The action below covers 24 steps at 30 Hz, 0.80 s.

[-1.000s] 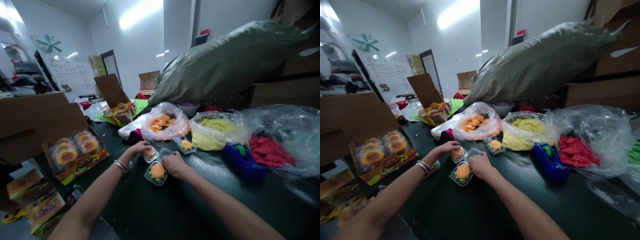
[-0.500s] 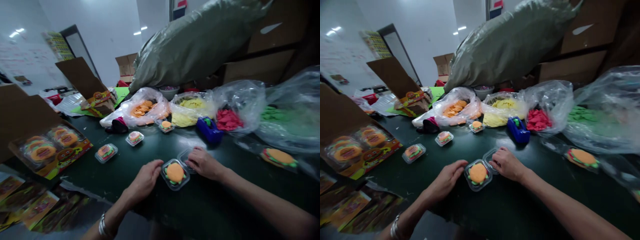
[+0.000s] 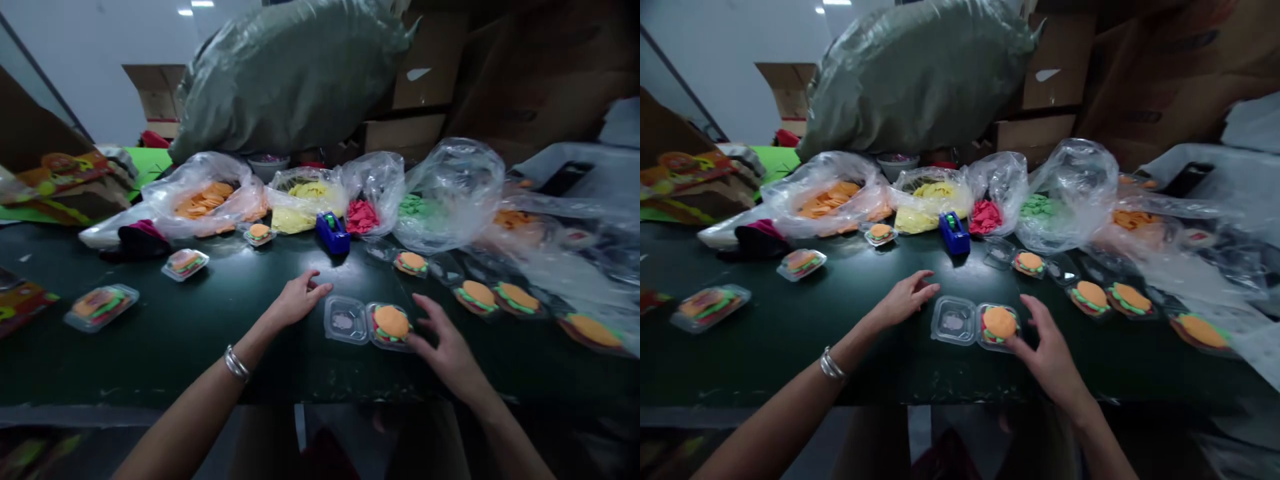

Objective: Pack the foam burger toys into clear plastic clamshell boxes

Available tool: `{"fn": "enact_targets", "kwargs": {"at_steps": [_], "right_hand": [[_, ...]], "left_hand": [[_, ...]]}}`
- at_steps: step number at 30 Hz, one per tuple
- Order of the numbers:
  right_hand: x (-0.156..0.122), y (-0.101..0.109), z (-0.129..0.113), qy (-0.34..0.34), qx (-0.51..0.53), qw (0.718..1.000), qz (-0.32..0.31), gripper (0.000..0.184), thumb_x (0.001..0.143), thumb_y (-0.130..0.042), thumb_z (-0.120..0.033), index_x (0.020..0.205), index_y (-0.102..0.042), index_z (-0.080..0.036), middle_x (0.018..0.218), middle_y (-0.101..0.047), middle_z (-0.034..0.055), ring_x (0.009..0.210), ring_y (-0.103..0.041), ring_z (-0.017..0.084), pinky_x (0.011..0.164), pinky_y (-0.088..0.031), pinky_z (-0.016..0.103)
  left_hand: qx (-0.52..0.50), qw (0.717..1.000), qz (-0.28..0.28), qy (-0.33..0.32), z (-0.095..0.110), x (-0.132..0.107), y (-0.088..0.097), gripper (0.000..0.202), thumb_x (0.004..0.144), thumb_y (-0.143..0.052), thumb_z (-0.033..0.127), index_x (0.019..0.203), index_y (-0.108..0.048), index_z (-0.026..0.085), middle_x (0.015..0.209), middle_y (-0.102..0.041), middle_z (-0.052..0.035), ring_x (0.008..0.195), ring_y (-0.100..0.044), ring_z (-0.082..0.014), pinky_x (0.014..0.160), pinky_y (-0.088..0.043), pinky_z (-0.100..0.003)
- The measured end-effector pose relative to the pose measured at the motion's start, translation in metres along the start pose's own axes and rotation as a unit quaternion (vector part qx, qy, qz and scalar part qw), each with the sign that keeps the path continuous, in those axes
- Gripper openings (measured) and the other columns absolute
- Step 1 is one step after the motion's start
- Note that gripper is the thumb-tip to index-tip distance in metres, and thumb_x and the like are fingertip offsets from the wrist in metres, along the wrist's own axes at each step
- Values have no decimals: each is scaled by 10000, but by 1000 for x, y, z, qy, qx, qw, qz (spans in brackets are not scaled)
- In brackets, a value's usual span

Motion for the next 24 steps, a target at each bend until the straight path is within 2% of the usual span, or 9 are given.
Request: {"fn": "enact_targets", "kwargs": {"at_steps": [2, 4, 8, 10, 13, 16, 18, 21, 24], "right_hand": [[-10, -8, 15, -18, 4, 995, -102, 816, 747, -689, -403, 1431, -285, -215, 1502, -316, 140, 1356, -346, 309, 1091, -332, 496], [-7, -15, 18, -11, 5, 986, -168, 941, 687, -747, -361, 1460, -234, -210, 1538, -249, 141, 1403, -258, 301, 1144, -240, 491], [7, -23, 10, 5, 7, 970, -243, 928, 669, -754, -257, 1456, -264, -214, 1522, -295, 127, 1396, -281, 279, 1155, -227, 473], [6, -27, 3, 18, 2, 971, -238, 889, 676, -742, -214, 1442, -293, -229, 1492, -348, 114, 1375, -326, 274, 1144, -262, 469], [-7, -38, -9, 38, 1, 982, -187, 808, 700, -739, -234, 1404, -343, -219, 1443, -399, 130, 1321, -407, 286, 1097, -357, 460], [-19, -50, -19, 49, -20, 991, -124, 809, 678, -779, -320, 1369, -378, -197, 1371, -446, 170, 1242, -479, 332, 1029, -424, 497], [-21, -53, -24, 54, -37, 993, -96, 854, 642, -808, -381, 1357, -388, -180, 1319, -479, 188, 1189, -507, 355, 990, -441, 528], [-20, -55, -29, 69, -32, 990, -115, 856, 631, -816, -388, 1348, -405, -165, 1263, -541, 182, 1140, -528, 350, 958, -453, 531], [-18, -51, -30, 55, -2, 986, -158, 685, 698, -760, -331, 1302, -469, -191, 1164, -625, 133, 1049, -581, 304, 905, -491, 483]], "left_hand": [[25, 1000, 10, -10, 13, -17, -8, 685, 741, -640, 543, 1301, -517, 168, 1024, -673, -120, 805, -612, -227, 747, -463, -322], [53, 998, 21, -2, 19, -38, -13, 748, 741, -645, 536, 1373, -429, 200, 1042, -660, -104, 767, -603, -218, 734, -454, -329], [-24, 999, -2, 22, 10, -57, -30, 645, 751, -648, 323, 1350, -434, 215, 866, -657, -23, 673, -577, -168, 639, -453, -274], [-91, 995, 9, 36, 0, -45, -32, 584, 717, -624, 205, 1285, -488, 191, 774, -630, 7, 620, -550, -140, 585, -441, -242], [-133, 988, 33, 64, -14, -13, -26, 454, 694, -585, 157, 1147, -568, 131, 713, -608, 11, 543, -507, -107, 517, -414, -213], [-146, 987, 9, 70, -12, 11, -23, 276, 701, -580, 160, 965, -636, 104, 737, -639, -21, 570, -546, -105, 541, -444, -209], [-157, 985, -25, 60, -5, 15, -26, 252, 702, -570, 140, 945, -630, 113, 796, -663, -37, 636, -599, -118, 596, -490, -219], [-166, 983, -70, 43, 3, 14, -37, 307, 719, -510, 102, 1017, -572, 143, 904, -672, -51, 634, -634, -116, 589, -529, -234], [-161, 982, -97, 25, 3, 17, -49, 335, 730, -460, 70, 1044, -537, 159, 932, -663, -49, 544, -616, -88, 522, -523, -215]]}}
Point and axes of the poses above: each hand's wrist, its own x-axis towards the middle knuckle, its own y-axis out of the back of the hand, z = x × y, the point moved 8 cm from there along x, towards the middle knuckle
